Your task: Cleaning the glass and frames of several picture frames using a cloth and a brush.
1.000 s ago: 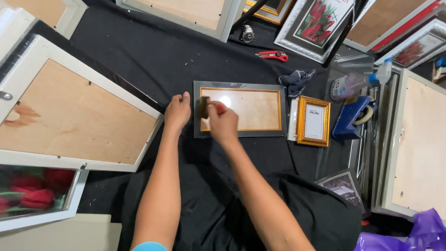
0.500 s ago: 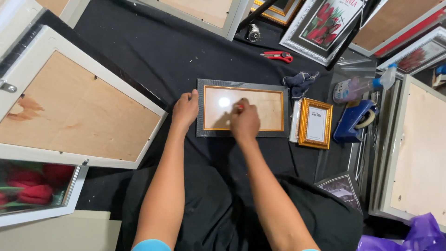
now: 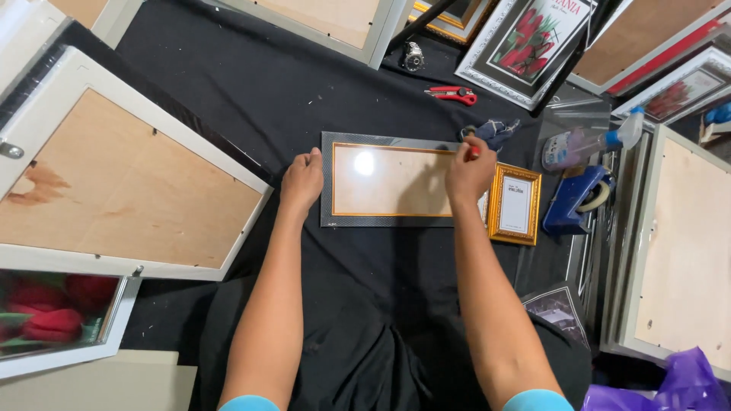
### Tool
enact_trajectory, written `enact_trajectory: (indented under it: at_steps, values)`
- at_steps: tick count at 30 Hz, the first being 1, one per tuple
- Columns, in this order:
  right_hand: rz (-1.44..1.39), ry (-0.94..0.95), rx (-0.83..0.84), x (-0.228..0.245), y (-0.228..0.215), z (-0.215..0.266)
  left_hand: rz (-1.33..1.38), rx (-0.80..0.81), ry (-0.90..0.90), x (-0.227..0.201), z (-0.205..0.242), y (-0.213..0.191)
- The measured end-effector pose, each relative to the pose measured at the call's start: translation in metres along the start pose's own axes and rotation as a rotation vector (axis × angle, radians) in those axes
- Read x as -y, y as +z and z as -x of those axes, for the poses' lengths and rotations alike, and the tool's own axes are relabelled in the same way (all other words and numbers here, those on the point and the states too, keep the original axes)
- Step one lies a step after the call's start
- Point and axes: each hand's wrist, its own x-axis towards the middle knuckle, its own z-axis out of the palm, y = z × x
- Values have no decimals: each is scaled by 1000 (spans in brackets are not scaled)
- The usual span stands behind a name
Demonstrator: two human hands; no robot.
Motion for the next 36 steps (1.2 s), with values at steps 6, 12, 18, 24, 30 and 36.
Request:
enact_trajectory:
  at_steps: [6, 12, 18, 24, 30, 36]
  values:
    - [82, 148, 255, 16, 47, 16, -2, 1, -1, 11, -13, 6]
    - [-176, 9, 559, 140, 81, 90, -52, -4, -27, 1, -1, -4]
    - [-499, 5, 429, 150, 65, 73, -87, -23, -47, 21, -27, 5]
    - [-457, -145, 775, 139, 32, 93, -46, -9, -30, 9, -13, 3]
    - [-468, 4, 993, 110, 4, 116, -70, -12, -24, 2, -7, -4]
    - [-390, -28, 726, 78, 58, 58, -154, 24, 18, 27, -34, 9]
